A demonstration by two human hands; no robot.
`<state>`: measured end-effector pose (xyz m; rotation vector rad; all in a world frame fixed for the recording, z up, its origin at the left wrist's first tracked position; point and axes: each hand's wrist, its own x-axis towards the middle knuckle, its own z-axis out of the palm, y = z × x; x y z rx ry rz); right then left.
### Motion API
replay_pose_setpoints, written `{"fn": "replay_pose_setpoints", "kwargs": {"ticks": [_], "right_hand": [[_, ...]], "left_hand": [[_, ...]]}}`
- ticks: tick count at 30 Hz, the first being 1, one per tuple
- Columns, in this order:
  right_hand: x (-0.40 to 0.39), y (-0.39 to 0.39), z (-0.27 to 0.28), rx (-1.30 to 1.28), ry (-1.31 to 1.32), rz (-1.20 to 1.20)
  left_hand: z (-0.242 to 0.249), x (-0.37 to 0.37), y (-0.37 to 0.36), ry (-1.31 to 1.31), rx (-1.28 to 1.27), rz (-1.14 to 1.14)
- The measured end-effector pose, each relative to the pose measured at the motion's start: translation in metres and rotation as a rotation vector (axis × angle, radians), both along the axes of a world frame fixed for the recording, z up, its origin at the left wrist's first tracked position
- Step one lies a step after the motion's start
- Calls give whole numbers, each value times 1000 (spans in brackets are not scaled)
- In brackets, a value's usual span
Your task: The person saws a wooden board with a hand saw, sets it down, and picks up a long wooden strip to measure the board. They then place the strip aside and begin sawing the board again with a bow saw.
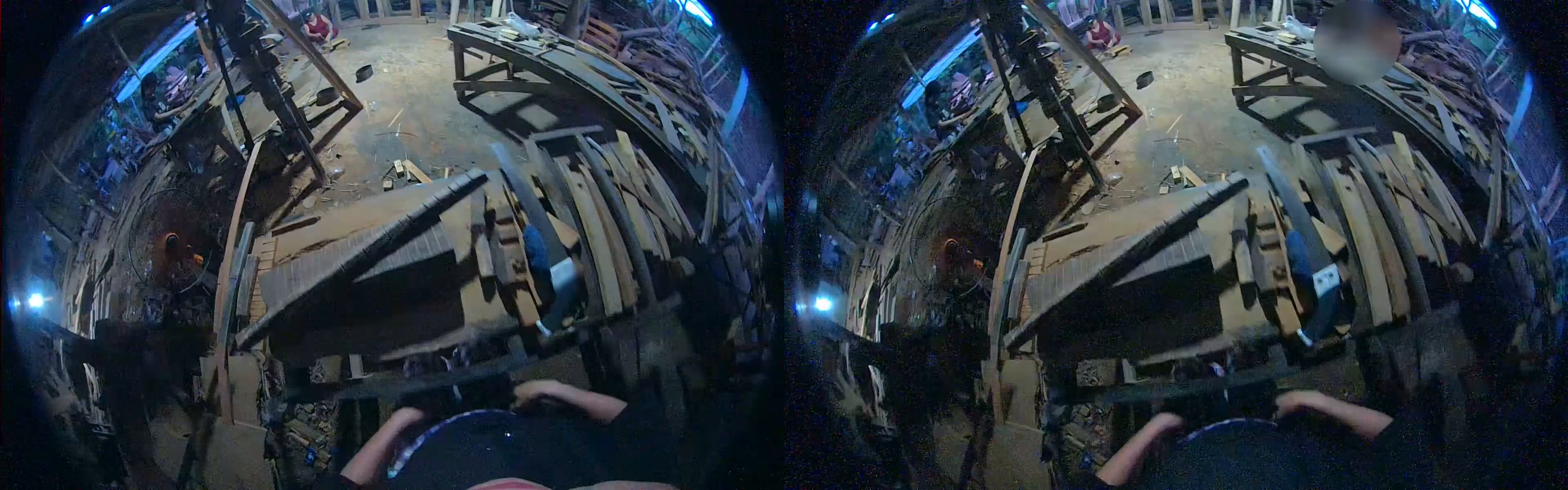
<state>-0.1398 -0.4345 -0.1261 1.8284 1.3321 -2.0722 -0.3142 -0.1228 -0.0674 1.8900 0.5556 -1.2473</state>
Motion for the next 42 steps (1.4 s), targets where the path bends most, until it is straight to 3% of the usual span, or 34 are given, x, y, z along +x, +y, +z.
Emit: {"fn": "replay_pose_setpoints", "kwargs": {"ticks": [2, 3, 4, 5, 7, 9, 10, 12, 14, 17, 19, 21, 24, 25, 26, 27, 32, 38, 42], "right_hand": [[2, 12, 52, 167, -149, -51], [6, 18, 82, 322, -219, -44], [12, 21, 107, 379, -75, -165], [18, 23, 130, 441, 65, -283], [27, 26, 176, 829, 34, -427], [26, 29, 238, 749, 13, -716], [31, 29, 234, 761, 156, -885], [28, 36, 247, 859, 328, -1187], [26, 38, 245, 860, 386, -1226], [2, 36, 272, 820, 372, -1242], [-11, 41, 279, 880, 420, -1174], [-23, 47, 286, 868, 505, -1131], [-31, 66, 267, 895, 400, -1157], [-34, 69, 264, 844, 369, -1131], [-38, 71, 253, 839, 423, -1138], [-42, 73, 242, 840, 474, -1149], [-37, 57, 204, 761, 357, -1044], [-43, 39, 212, 581, 449, -1240], [-33, 45, 203, 569, 401, -1233]], "left_hand": [[17, -2, -15, -3, 7, -29], [51, 1, -20, -238, -95, 77], [60, 0, -20, -384, -118, 154], [83, 12, -15, -397, -479, 212], [138, 29, -13, -629, -565, 257], [187, 40, -22, -711, -847, 609], [199, 42, -22, -811, -989, 724], [206, 53, -21, -887, -1037, 804], [201, 57, -29, -932, -1121, 890], [206, 43, -42, -835, -1000, 809], [243, 29, -61, -897, -973, 875], [265, 15, -69, -1241, -1036, 652], [348, -22, -100, -1676, -1318, 310], [371, -35, -112, -1700, -1478, 305], [379, -39, -104, -1730, -1648, 25], [370, -43, -97, -1755, -1628, 74], [351, -44, -93, -1607, -1719, 76], [343, -9, -110, -1306, -1878, -16], [339, 15, -114, -1115, -1928, -62]]}}
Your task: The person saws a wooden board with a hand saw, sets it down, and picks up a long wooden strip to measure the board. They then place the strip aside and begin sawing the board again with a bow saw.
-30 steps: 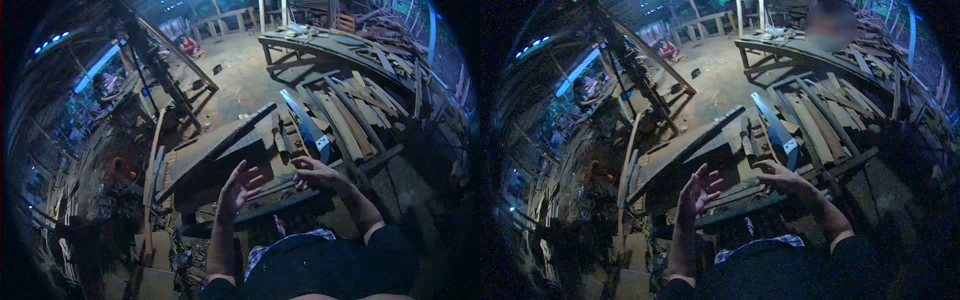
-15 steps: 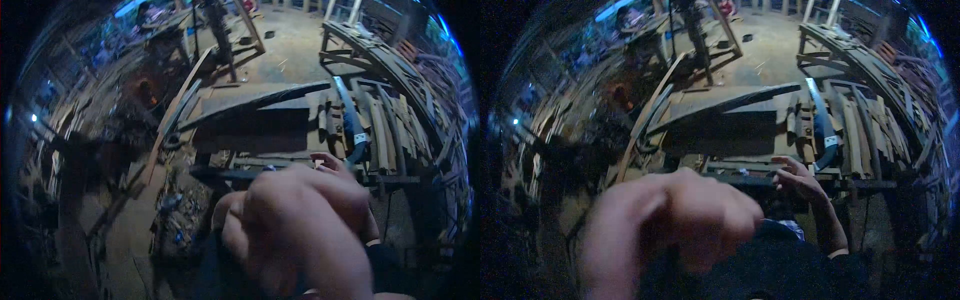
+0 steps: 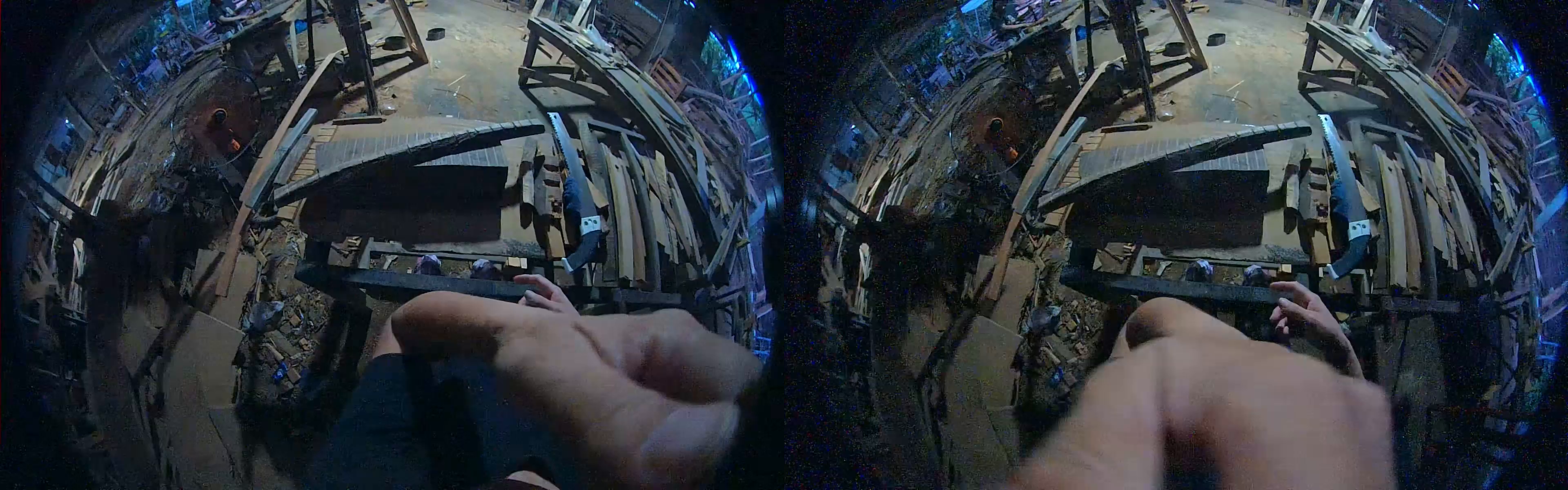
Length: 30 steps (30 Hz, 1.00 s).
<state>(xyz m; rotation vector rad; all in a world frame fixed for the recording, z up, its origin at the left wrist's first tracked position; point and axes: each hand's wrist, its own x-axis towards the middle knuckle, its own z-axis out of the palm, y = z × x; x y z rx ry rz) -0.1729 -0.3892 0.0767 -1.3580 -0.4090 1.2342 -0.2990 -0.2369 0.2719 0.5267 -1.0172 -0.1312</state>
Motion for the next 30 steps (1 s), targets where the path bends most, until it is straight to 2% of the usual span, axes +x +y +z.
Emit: {"fn": "replay_pose_setpoints", "kwargs": {"ticks": [3, 5, 9, 11, 13, 14, 15, 16, 17, 18, 19, 20, 21, 22, 24, 25, 27, 28, 29, 30], "right_hand": [[9, 7, -16, 4, 39, 0], [13, 13, -41, -25, -119, -63], [25, 13, -5, 10, -169, -78], [39, 8, -2, 22, -185, -118], [63, 7, 5, 44, -234, -112], [72, 2, 19, -7, -241, -191], [83, -2, 29, 9, -357, -245], [92, -8, 39, 150, -369, -329], [98, -14, 54, 145, -418, -466], [104, -21, 66, 236, -519, -573], [110, -27, 74, 225, -508, -574], [115, -34, 80, 253, -468, -694], [120, -41, 82, 283, -434, -820], [129, -41, 74, 280, -433, -832], [149, -34, 44, 103, -495, -881], [154, -34, 34, 113, -499, -888], [156, -36, 20, -76, -599, -672], [159, -38, 19, -171, -705, -613], [163, -39, 19, -162, -699, -615], [167, -39, 24, -182, -897, -582]], "left_hand": [[1, 27, -6, 45, 45, -139], [10, 42, -13, 54, 93, -252], [-62, 77, 15, 628, 471, 225], [-104, 89, 30, 717, 69, 143], [-116, 98, 43, 903, 8, 244], [-114, 104, 46, 904, 29, 219], [-110, 108, 48, 893, 95, 341], [-106, 111, 49, 878, 157, 468], [-100, 117, 49, 886, 163, 459], [-94, 125, 49, 779, 153, 447], [-90, 133, 50, 675, 140, 434], [-88, 142, 51, 647, 124, 393], [-88, 151, 48, 647, 80, 397], [-91, 160, 45, 723, 82, 438], [-117, 179, 43, 785, 99, 474], [-141, 189, 46, 917, 143, 477], [-159, 195, 54, 1130, 291, 461], [-160, 197, 60, 1152, 419, 474], [-160, 198, 66, 1174, 549, 485], [-148, 198, 71, 1140, 597, 557]]}}
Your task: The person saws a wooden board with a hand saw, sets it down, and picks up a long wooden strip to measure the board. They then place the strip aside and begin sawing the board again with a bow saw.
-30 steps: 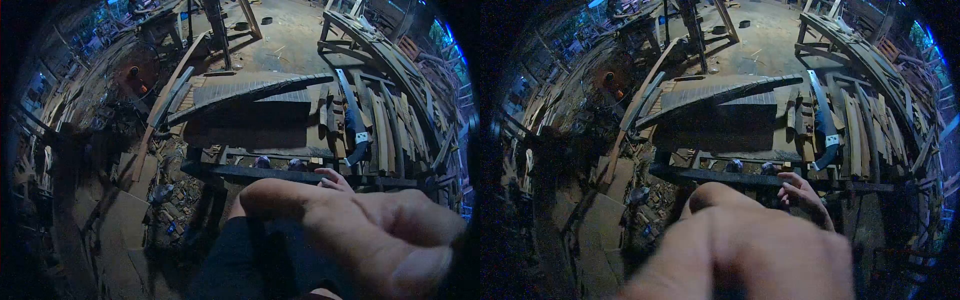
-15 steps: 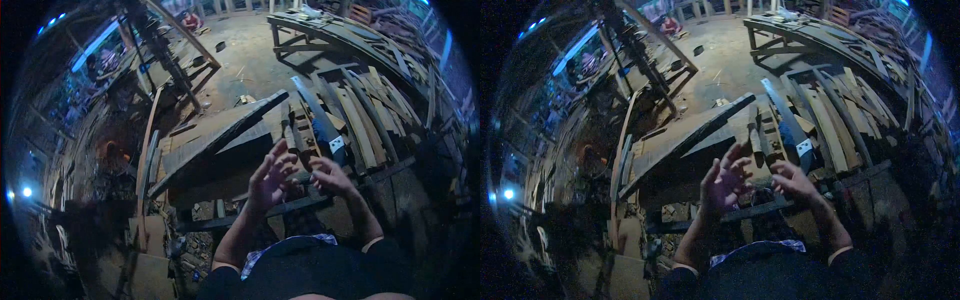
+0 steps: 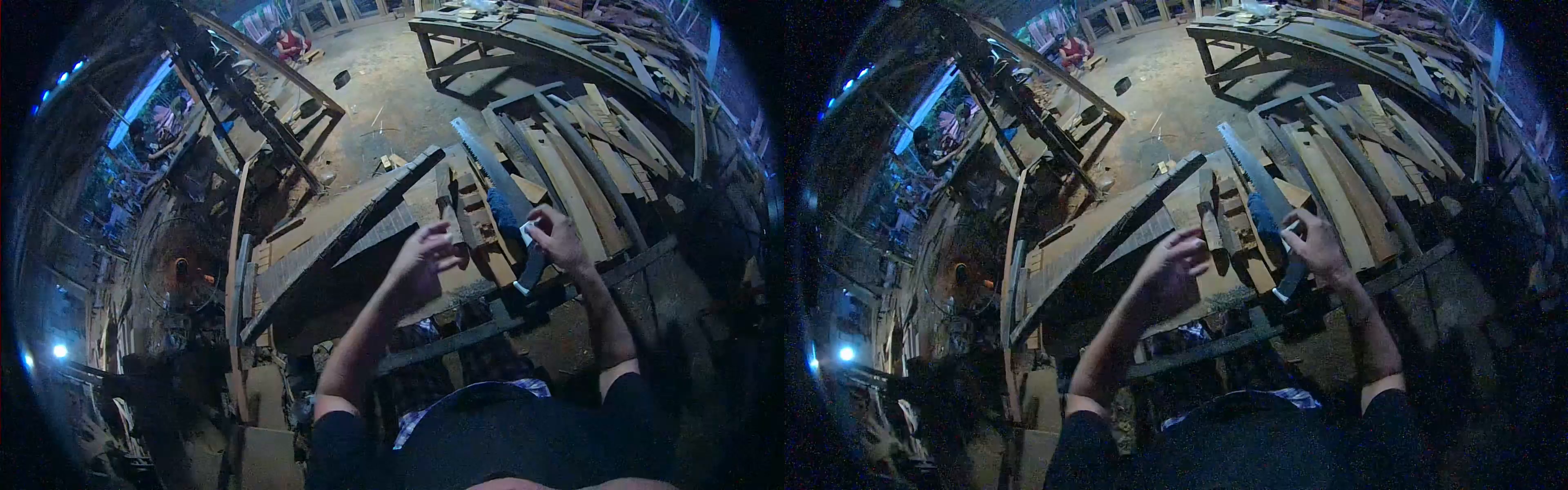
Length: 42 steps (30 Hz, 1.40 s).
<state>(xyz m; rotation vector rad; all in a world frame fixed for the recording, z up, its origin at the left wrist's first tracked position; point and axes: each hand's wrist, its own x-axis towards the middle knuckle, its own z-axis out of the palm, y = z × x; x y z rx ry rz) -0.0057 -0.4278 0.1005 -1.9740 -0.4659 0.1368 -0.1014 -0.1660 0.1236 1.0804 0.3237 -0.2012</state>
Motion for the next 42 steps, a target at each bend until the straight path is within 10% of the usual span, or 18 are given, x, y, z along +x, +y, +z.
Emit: {"fn": "replay_pose_setpoints", "kwargs": {"ticks": [5, 9, 13, 15, 18, 22, 23, 24, 26, 27, 30, 35, 42], "right_hand": [[9, -2, 74, 0, -347, -87], [34, -8, 65, 303, -282, -278], [134, -35, -115, 1356, 916, 38], [110, -41, -61, 1561, 1350, 93], [109, -98, 19, 1683, 1225, -4], [75, -197, 115, 1241, 17, -184], [68, -237, 125, 1319, 92, 245], [67, -284, 118, 1353, 163, 684], [52, -338, 75, 1474, 84, 510], [39, -362, 49, 1579, 18, 326], [3, -390, -42, 2060, 254, -58], [12, -363, -113, 1876, 405, -241], [-7, -122, 97, 798, -239, -390]], "left_hand": [[69, 26, 32, -313, 347, 242], [76, 50, 19, -537, 137, 444], [-110, 177, -1, -57, -341, 225], [-41, 177, -64, 174, -494, 159], [45, 186, -147, 15, -365, 59], [150, 163, -255, -593, -96, -299], [172, 134, -279, -707, -51, -313], [164, 132, -312, -1026, 46, -333], [129, 107, -363, -1187, -86, -797], [65, 105, -393, -1528, 700, -258], [-50, 94, -430, -937, 990, -1009], [-20, 109, -372, -1067, 602, -1030], [111, 68, -169, -534, -257, -528]]}}
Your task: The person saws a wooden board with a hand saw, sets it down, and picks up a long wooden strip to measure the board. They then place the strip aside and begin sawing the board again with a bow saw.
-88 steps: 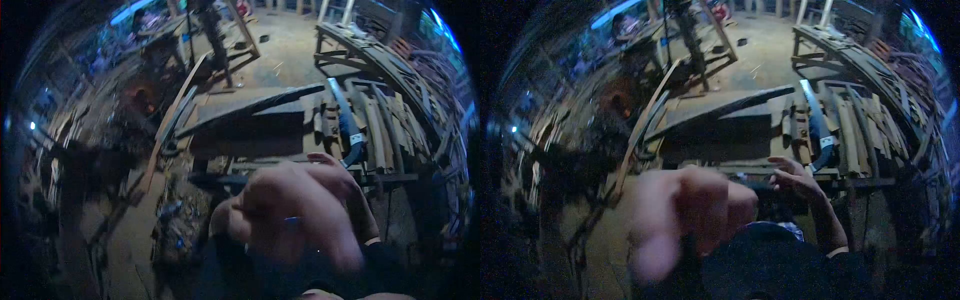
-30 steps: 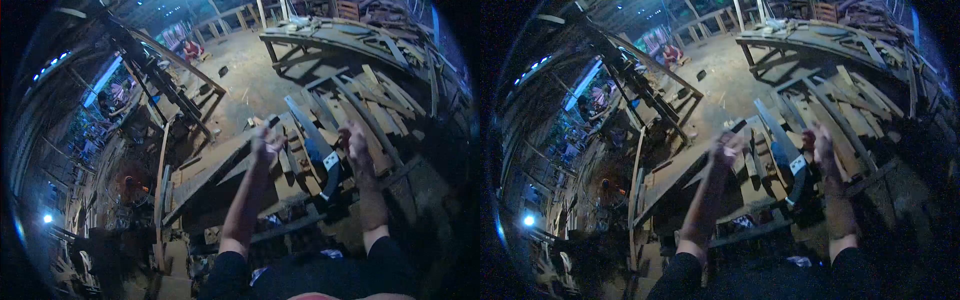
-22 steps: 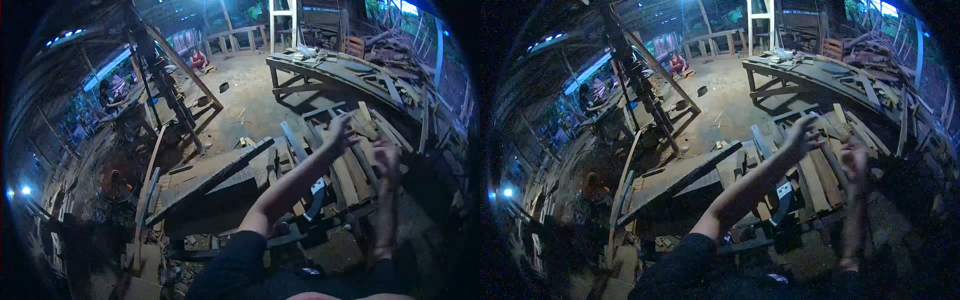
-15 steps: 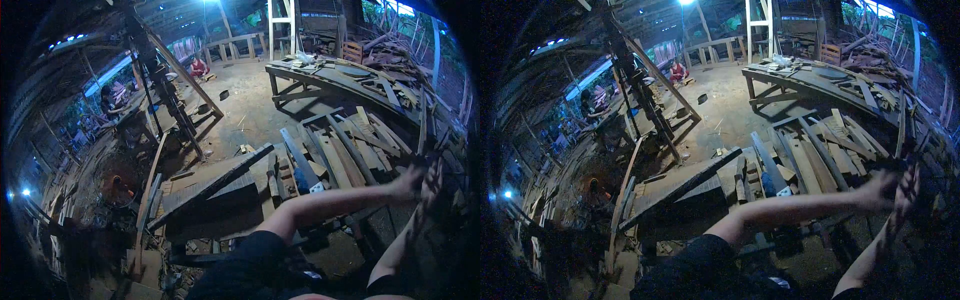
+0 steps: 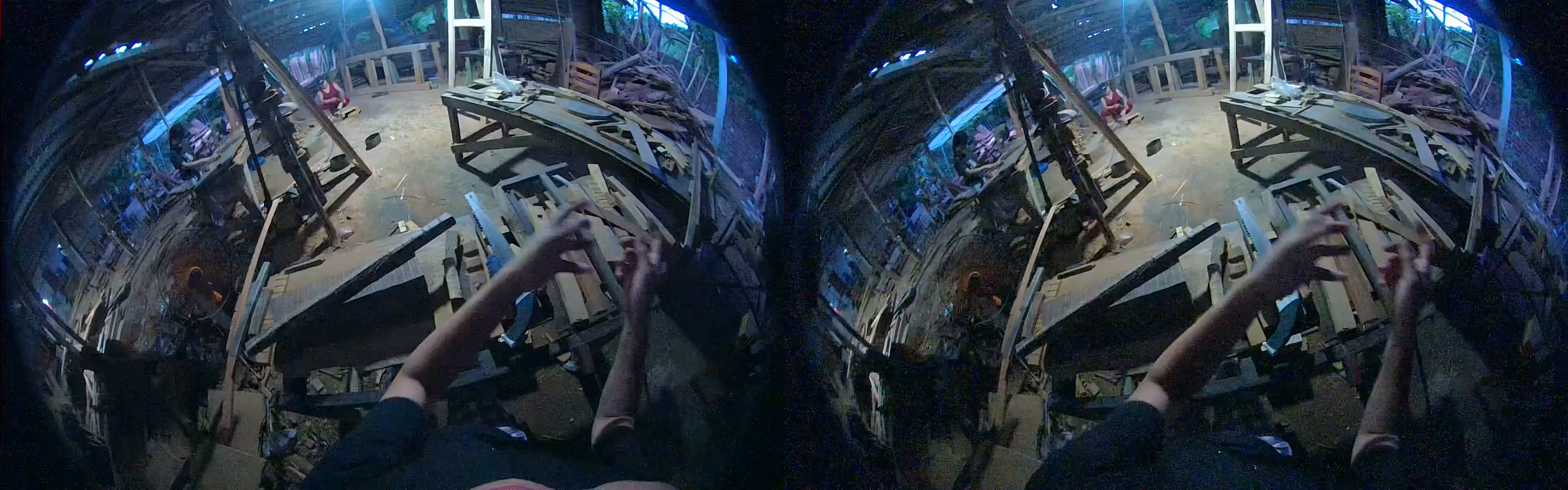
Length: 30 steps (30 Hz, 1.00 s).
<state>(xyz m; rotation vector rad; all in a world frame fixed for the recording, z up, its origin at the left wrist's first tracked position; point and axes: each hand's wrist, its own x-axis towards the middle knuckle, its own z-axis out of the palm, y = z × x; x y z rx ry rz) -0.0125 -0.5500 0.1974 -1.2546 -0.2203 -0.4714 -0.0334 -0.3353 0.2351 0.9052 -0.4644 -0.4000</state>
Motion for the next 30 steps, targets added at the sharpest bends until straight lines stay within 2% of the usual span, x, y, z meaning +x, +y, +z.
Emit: {"fn": "replay_pose_setpoints", "kwargs": {"ticks": [1, 2, 4, 5, 6, 7, 8, 9, 10, 12, 13, 14, 15, 16, 17, 19, 21, 23, 24, 26, 27, 29, 30], "right_hand": [[0, 26, -4, -101, -52, 26], [0, 48, -18, -57, -74, 200], [19, 92, -74, 25, -142, 535], [29, 108, -99, 52, -186, 694], [27, 116, -91, 64, -204, 694], [19, 123, -71, 30, -46, 630], [11, 124, -47, -10, 114, 565], [-2, 116, -7, 168, 207, 606], [16, 98, -9, 242, 167, 572], [-18, 82, 46, 302, -75, 279], [-13, 75, 42, 292, -80, 282], [1, 56, 26, 398, -123, 225], [9, 41, 9, 501, -159, 167], [15, 31, -13, 355, 26, 110], [18, 24, -41, 210, 211, 52], [32, 16, -122, 123, 372, 271], [3, 42, -163, -465, 239, 9], [2, 45, -205, -730, 143, 52], [-13, 55, -195, -731, 156, 59], [-54, 90, -146, -980, 300, 61], [-52, 96, -155, -974, 300, 64], [-46, 108, -185, -1069, 62, -61], [-44, 113, -190, -1138, 212, 1]], "left_hand": [[-16, 0, 26, -112, 81, 127], [-28, -15, 56, 68, -293, 101], [-73, -16, 95, 319, -442, 458], [-98, -12, 112, 414, -546, 542], [-101, -16, 116, 420, -524, 584], [-85, -23, 116, 423, -504, 623], [-70, -25, 107, 344, -444, 598], [-54, -25, 92, 225, -313, 555], [-36, -37, 73, 82, -254, 451], [-58, -20, 32, -492, 292, 363], [-41, -40, 16, -451, 355, 197], [-24, -63, -3, -406, 411, 29], [-30, -80, -15, -532, 382, 12], [-37, -93, -16, -367, 429, -121], [-59, -96, -22, -358, 414, -117], [-118, -85, -27, -460, 498, 29], [-153, -89, -19, -431, 543, 68], [-170, -94, -10, -393, 594, 99], [-175, -98, -4, -321, 548, 93], [-180, -109, 9, -262, 516, 144], [-180, -112, 18, -261, 523, 144], [-183, -113, 32, -226, 622, 175], [-193, -107, 41, -274, 788, 214]]}}
